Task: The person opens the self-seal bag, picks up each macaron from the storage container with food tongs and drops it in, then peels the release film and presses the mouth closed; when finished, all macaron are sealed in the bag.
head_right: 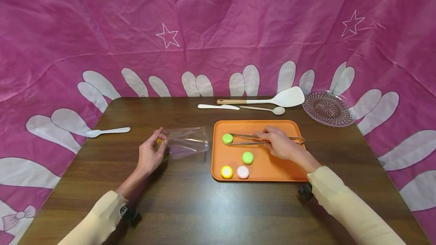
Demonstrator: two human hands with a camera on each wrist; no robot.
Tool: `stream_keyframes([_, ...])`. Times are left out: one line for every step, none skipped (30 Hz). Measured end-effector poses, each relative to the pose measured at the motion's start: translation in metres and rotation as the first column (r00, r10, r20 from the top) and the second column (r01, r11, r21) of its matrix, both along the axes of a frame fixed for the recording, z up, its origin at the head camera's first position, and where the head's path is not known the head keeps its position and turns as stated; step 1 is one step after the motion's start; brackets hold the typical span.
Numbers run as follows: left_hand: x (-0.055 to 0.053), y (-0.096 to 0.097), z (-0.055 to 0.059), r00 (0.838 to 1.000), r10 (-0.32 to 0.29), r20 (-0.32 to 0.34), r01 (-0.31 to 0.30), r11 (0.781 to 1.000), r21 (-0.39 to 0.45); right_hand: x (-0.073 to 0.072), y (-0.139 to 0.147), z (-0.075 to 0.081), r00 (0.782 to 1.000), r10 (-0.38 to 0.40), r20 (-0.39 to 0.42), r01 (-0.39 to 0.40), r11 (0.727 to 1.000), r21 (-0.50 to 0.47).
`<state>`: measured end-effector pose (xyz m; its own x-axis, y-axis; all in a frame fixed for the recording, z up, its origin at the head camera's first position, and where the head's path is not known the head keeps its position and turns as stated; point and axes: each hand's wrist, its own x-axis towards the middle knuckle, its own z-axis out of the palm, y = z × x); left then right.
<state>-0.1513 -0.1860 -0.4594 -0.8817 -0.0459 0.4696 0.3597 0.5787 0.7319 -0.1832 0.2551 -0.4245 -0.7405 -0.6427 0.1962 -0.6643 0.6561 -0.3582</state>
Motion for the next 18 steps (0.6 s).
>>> stream_keyframes([0.0000,0.0000,0.0001,1.000,0.001,0.003,-0.001,1.000,0.000,-0.0001,-0.0001,-0.0004,1.000,0.000,-0.002,0.000,1.000,-0.001])
stream_keyframes([0.0001,0.0001,0.0003,1.000,0.000,0.005,0.000,1.000,0.001,-0.0001,-0.0001,-0.0010,1.000,0.002,-0.005,-0.002,1.000,-0.003])
stream_keyframes([0.0001,0.0001,0.0004,1.000,0.000,0.006,0.000,1.000,0.001,-0.0002,-0.0004,-0.0018,1.000,0.004,-0.014,-0.004,1.000,-0.004])
stream_keyframes([0.0002,0.0002,0.0006,1.000,-0.001,0.006,0.001,1.000,0.000,-0.0002,-0.0006,-0.0024,1.000,0.004,-0.021,-0.004,1.000,-0.003])
stream_keyframes([0.0002,0.0002,0.0007,1.000,-0.001,0.007,0.001,1.000,-0.001,-0.0001,-0.0007,-0.0030,1.000,0.005,-0.031,-0.005,1.000,-0.004])
stream_keyframes([0.0002,0.0003,0.0008,1.000,-0.001,0.006,0.001,1.000,-0.002,0.0000,-0.0008,-0.0036,0.999,0.007,-0.043,-0.007,1.000,-0.001])
stream_keyframes([0.0002,0.0002,0.0009,1.000,0.000,0.007,0.000,1.000,-0.003,0.0002,-0.0010,-0.0041,0.999,0.006,-0.052,-0.006,1.000,0.000])
stream_keyframes([0.0003,0.0003,0.0010,1.000,0.000,0.007,0.000,1.000,-0.004,0.0003,-0.0009,-0.0048,0.998,0.004,-0.063,-0.004,1.000,0.002])
stream_keyframes([0.0000,0.0002,0.0008,1.000,0.001,0.008,-0.001,1.000,-0.006,0.0003,-0.0010,-0.0054,0.997,0.002,-0.076,-0.001,1.000,0.004])
stream_keyframes([0.0001,0.0001,0.0008,1.000,0.001,0.008,-0.001,1.000,-0.006,0.0005,-0.0009,-0.0057,0.997,-0.002,-0.081,0.003,1.000,0.007])
stream_keyframes([0.0003,0.0002,0.0009,1.000,0.001,0.008,-0.001,1.000,-0.005,0.0006,-0.0008,-0.0062,0.996,-0.006,-0.088,0.007,1.000,0.010])
stream_keyframes([0.0000,0.0000,0.0007,1.000,0.001,0.008,-0.001,1.000,-0.004,0.0006,-0.0008,-0.0065,0.995,-0.009,-0.095,0.010,1.000,0.013])
stream_keyframes([0.0000,0.0000,0.0008,1.000,0.000,0.008,0.000,1.000,-0.002,0.0008,-0.0009,-0.0066,0.995,-0.013,-0.098,0.015,1.000,0.015])
stream_keyframes([0.0000,0.0000,0.0009,1.000,0.000,0.008,0.000,1.000,0.000,0.0010,-0.0010,-0.0066,0.995,-0.018,-0.101,0.019,1.000,0.017])
stream_keyframes([0.0000,-0.0001,0.0010,1.000,-0.001,0.009,0.001,1.000,0.001,0.0013,-0.0012,-0.0064,0.995,-0.020,-0.103,0.022,1.000,0.018])
stream_keyframes([0.0004,0.0000,0.0014,1.000,-0.002,0.011,0.002,1.000,0.004,0.0015,-0.0012,-0.0062,0.994,-0.023,-0.104,0.025,0.999,0.020])
stream_keyframes([0.0004,0.0000,0.0014,1.000,-0.002,0.013,0.002,1.000,0.005,0.0016,-0.0012,-0.0061,0.994,-0.025,-0.106,0.028,0.999,0.022])
stream_keyframes([0.0004,-0.0002,0.0013,1.000,-0.003,0.016,0.003,1.000,0.007,0.0019,-0.0015,-0.0057,0.994,-0.027,-0.107,0.029,0.999,0.022])
